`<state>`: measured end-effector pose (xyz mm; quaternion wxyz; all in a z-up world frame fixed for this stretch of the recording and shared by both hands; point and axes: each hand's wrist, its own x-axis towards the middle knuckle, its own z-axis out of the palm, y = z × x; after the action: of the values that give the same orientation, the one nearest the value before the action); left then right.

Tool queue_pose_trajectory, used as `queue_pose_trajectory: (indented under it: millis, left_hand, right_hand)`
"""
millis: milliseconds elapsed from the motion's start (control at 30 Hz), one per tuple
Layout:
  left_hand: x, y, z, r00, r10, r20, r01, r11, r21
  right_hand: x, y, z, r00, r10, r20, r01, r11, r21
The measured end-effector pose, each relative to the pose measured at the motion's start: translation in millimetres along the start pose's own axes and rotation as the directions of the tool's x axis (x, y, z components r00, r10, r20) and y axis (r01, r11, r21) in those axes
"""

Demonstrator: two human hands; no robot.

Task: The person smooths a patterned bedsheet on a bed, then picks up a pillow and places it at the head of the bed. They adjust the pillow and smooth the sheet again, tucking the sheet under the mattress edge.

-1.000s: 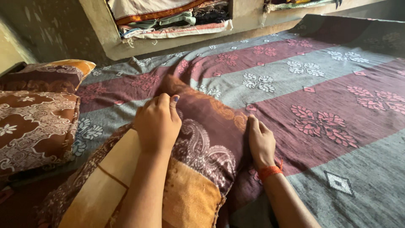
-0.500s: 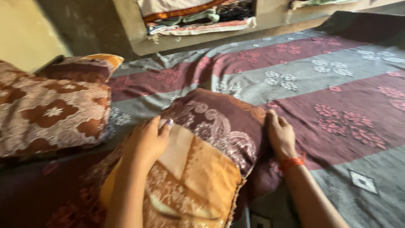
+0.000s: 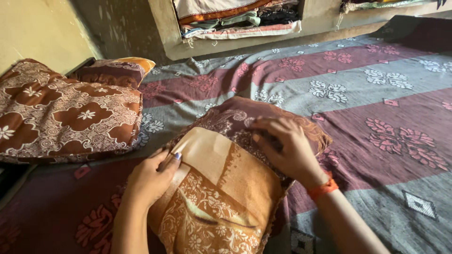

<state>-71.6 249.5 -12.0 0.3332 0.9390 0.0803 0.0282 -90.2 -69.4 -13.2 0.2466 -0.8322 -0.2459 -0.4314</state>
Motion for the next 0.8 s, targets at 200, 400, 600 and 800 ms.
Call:
queue_pose_trajectory:
  millis: [200,400,600,800]
  left_hand:
    - [-2.9,6.5,8.5,0.938,0.215,-0.271,-0.128,0.943,0.307]
    - [-31.7,25.0,2.1,0.512,0.640,-0.573,-0.421,0.769,0.481]
    - [-36.5,24.2,8.0,0.376,0.686,-0.623,-0.477,0.720,0.504]
    - [-22.8,8.8,-3.8,0.783,0.463,-0.415,-0.401,0.886,0.232]
  right_hand:
    - [2.3,-8.7,-6.3,0.989,0.126,0.075,-0.134,0.983,0.125]
    - [-0.6,-8.2,-8.9,0.984,0.165,0.072,-0.175,0.971,0.161]
    - [-3.5,5.2,-7.1,0.972,0.231,0.037,-0.234,0.962,0.142]
    - [-4.8,5.8,-3.6,0.980,0.194,0.052,-0.200,0.964,0.174]
